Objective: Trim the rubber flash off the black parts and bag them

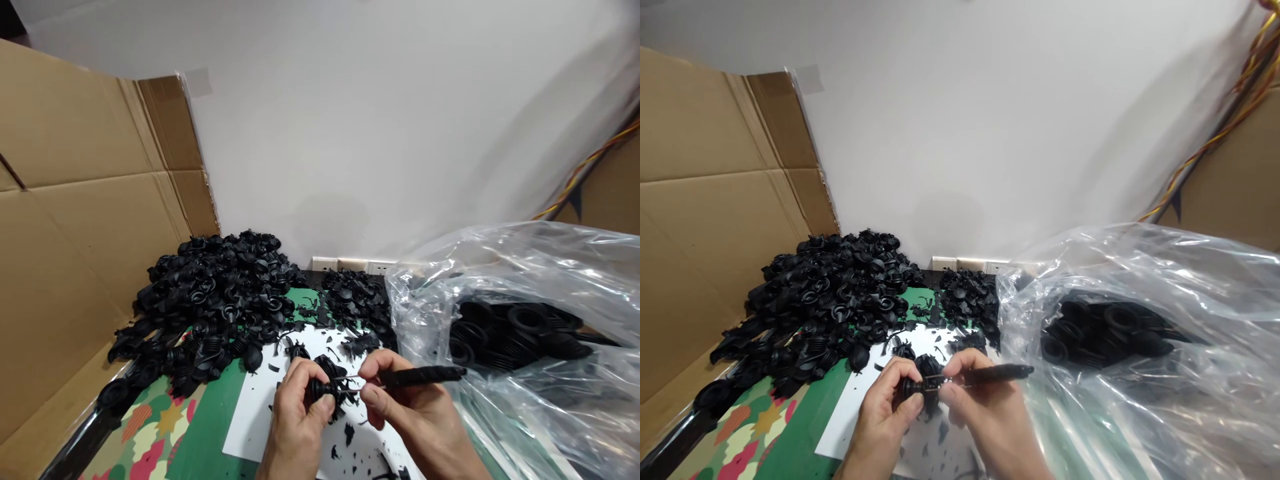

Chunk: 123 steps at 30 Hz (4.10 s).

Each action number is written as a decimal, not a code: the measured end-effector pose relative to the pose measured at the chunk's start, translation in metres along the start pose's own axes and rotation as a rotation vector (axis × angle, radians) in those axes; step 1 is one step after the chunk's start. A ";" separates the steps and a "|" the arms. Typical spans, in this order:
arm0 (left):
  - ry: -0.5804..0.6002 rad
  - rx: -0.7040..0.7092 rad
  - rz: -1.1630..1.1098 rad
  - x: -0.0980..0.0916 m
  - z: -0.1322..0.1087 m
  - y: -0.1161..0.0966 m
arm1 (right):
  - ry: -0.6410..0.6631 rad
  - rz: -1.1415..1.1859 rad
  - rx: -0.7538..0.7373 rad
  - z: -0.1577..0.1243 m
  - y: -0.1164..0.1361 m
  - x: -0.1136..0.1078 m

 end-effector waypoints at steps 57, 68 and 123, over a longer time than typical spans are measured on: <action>-0.172 -0.223 -0.365 -0.005 0.006 0.013 | 0.168 -0.187 0.198 0.004 -0.026 0.028; -0.214 -0.148 -0.306 -0.012 0.008 0.021 | 0.153 -0.129 0.156 0.006 -0.027 0.028; -0.162 0.029 -0.078 -0.009 0.005 0.007 | 0.150 -0.056 0.124 0.006 -0.024 0.029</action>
Point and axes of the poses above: each hand's wrist, its own z-axis towards the middle knuckle, its own x-axis out of the palm, y = z × x, the point moved 7 cm from there along z, towards the middle knuckle, and after that the axes turned 9 degrees about -z, right-handed, at the moved point
